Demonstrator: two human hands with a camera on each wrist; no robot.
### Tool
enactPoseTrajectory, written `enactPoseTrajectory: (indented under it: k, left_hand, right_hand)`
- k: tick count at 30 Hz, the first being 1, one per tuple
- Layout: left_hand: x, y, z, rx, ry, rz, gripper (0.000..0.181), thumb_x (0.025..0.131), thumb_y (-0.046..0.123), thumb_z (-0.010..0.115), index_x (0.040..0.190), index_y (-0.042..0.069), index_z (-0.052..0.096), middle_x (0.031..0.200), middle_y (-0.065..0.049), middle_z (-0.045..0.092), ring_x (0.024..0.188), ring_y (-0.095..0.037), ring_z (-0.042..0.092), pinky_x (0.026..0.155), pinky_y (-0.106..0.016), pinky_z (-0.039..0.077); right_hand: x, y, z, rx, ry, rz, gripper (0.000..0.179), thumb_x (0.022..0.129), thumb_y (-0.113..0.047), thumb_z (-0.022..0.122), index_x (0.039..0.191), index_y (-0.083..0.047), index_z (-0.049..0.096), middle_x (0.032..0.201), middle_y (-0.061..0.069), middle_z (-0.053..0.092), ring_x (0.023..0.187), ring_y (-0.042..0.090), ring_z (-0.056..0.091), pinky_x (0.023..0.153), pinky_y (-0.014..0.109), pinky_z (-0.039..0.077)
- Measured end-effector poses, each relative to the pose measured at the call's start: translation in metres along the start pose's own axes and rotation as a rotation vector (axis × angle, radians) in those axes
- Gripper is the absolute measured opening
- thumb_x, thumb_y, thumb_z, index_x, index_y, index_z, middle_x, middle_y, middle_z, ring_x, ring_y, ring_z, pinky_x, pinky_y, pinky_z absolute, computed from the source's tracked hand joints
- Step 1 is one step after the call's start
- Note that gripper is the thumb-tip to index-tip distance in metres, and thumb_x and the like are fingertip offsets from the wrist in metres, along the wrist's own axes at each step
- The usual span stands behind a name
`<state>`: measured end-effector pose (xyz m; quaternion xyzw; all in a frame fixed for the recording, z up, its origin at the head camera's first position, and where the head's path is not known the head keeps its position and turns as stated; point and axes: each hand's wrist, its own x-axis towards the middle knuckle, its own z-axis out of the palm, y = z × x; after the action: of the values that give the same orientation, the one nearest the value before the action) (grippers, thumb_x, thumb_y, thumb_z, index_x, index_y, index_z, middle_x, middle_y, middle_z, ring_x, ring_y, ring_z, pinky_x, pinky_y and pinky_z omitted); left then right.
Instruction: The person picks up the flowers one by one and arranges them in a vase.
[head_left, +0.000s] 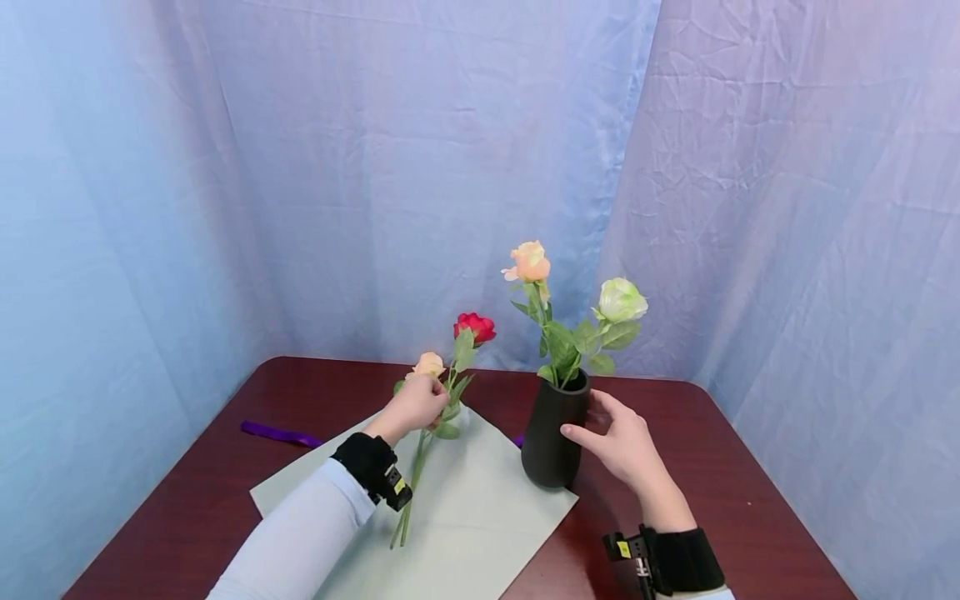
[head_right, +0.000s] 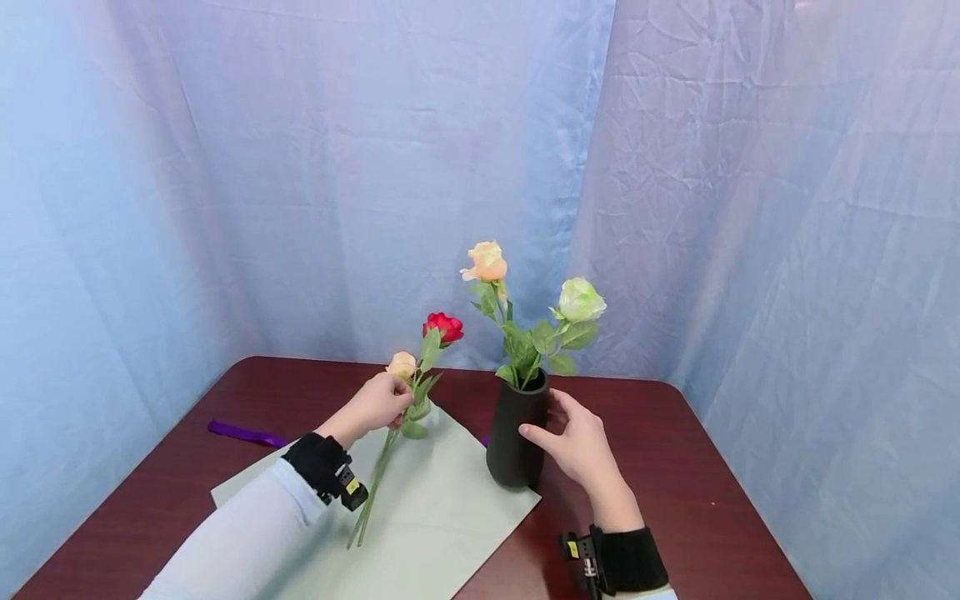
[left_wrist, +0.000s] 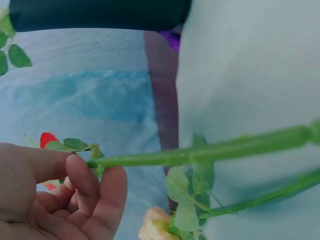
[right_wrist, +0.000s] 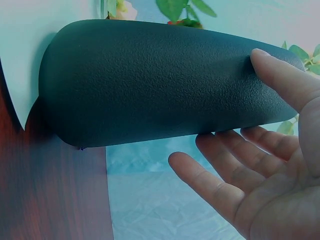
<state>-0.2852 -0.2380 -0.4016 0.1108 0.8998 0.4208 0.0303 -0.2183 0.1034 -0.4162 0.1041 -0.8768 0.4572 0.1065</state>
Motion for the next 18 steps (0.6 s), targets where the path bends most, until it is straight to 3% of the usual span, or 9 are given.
enactPoseTrajectory:
  k: [9, 18]
  left_hand:
    - [-0.006, 0.006, -0.006, -0.110, 0.066, 0.007, 0.015, 0.100, 0.007, 0.056, 0.095, -0.002, 0.066, 0.072, -0.009, 0.063, 0.056, -0.015, 0.062, 0.060, -0.029, 0.054]
    - [-0.012, 0.004, -0.010, -0.273, 0.074, -0.013, 0.011, 0.098, 0.004, 0.058, 0.098, -0.006, 0.063, 0.090, -0.018, 0.065, 0.063, -0.017, 0.067, 0.066, -0.034, 0.059]
  right_hand:
    - [0.001, 0.001, 0.000, -0.004, 0.003, 0.006, 0.075, 0.086, -0.039, 0.083, 0.148, -0.011, 0.050, 0.135, 0.015, 0.062, 0.120, 0.034, 0.063, 0.091, 0.051, 0.055]
    - [0.001, 0.000, 0.000, -0.009, -0.004, 0.006, 0.076, 0.087, -0.039, 0.082, 0.149, -0.011, 0.049, 0.136, 0.016, 0.061, 0.121, 0.035, 0.062, 0.091, 0.051, 0.055]
